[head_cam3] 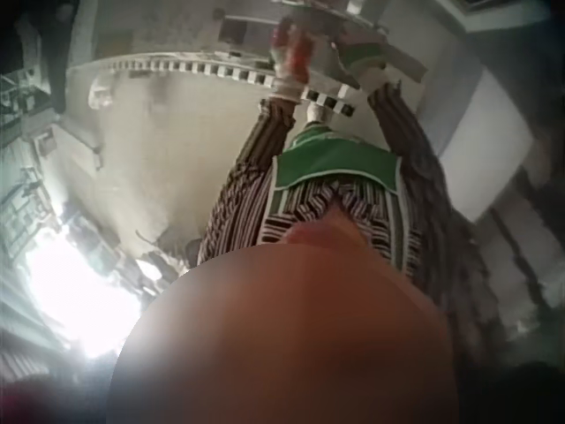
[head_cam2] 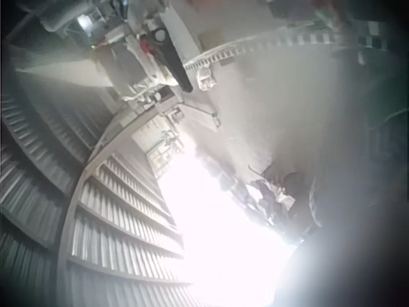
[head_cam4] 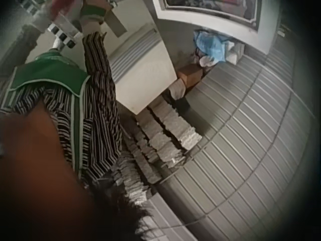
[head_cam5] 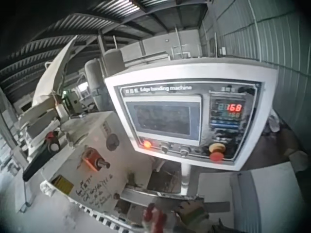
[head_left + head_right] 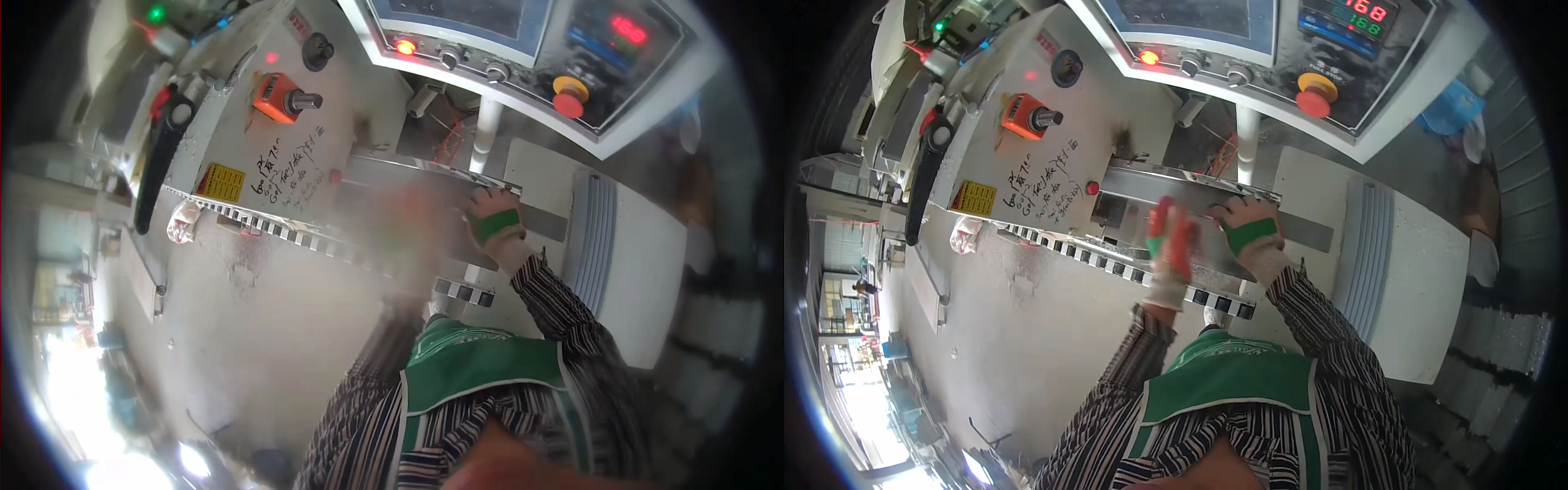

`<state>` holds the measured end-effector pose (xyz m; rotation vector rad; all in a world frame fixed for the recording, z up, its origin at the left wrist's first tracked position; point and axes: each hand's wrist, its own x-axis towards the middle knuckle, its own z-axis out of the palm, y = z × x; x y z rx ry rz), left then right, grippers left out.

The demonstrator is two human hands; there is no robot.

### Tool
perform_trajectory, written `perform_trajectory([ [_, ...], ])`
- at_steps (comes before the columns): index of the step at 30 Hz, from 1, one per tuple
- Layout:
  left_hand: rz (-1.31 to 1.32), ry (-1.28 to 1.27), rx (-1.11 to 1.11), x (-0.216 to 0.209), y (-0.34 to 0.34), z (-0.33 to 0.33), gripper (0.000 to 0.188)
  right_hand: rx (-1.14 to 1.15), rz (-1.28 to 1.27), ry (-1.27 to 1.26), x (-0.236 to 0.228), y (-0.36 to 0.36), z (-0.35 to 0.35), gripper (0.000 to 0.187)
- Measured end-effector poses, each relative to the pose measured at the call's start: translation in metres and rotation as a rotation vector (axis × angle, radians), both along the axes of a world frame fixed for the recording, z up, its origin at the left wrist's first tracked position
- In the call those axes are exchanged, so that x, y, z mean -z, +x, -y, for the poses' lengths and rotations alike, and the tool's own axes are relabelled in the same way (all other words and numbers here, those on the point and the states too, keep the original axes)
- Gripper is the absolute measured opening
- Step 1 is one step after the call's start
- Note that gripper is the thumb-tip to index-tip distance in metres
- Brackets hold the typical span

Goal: The recorder is using an industrial edge-banding or trimming machine to process strips of building material.

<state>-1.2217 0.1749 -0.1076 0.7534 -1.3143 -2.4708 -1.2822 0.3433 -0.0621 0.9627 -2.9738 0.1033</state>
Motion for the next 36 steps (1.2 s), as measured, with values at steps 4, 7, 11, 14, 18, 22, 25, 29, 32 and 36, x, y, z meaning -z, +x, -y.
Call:
perform_trajectory([
  [4, -0.044, -0.005, 0.034, 0.003, -0.017, -0.033, 0.047, 0.036, -0.047, 0.036, 0.013, -0.002, 0.004, 0.035],
  [7, -0.031, 0.046, 0.067, -0.006, -0.011, -0.008, 0.046, -0.002, -0.053, -0.028, 0.002, 0.006, 0.002, 0.035],
  [11, 0.101, 0.073, 0.078, -0.023, -0.015, 0.021, 0.049, 0.069, -0.188, -0.382, 0.033, 0.03, -0.052, 0.036],
  [14, -0.308, -0.31, 0.178, 0.003, -0.01, 0.033, 0.047, 0.171, -0.308, -0.259, 0.027, 0.043, -0.09, 0.037],
  [18, -0.141, -1.765, -0.12, 0.065, -0.029, 0.072, 0.044, 0.157, -0.336, -0.202, 0.028, 0.034, -0.083, 0.035],
  [22, -0.272, -0.491, 0.075, 0.013, -0.02, 0.075, 0.041, 0.153, -0.25, -0.154, 0.019, 0.03, -0.065, 0.03],
  [25, -0.288, 0.164, 0.176, -0.026, -0.005, 0.075, 0.039, 0.137, -0.231, -0.173, 0.02, 0.025, -0.045, 0.028],
  [29, -0.101, 0.188, 0.257, -0.033, 0.033, 0.052, 0.046, 0.115, -0.225, -0.143, 0.014, 0.025, -0.024, 0.028],
  [32, -0.17, -0.045, 0.457, -0.014, 0.069, 0.046, 0.049, 0.129, -0.246, -0.077, 0.023, 0.019, -0.015, 0.025],
  [36, -0.061, 0.057, 0.563, -0.024, 0.12, 0.065, 0.048, 0.154, -0.113, -0.048, 0.003, 0.015, 0.018, 0.022],
])
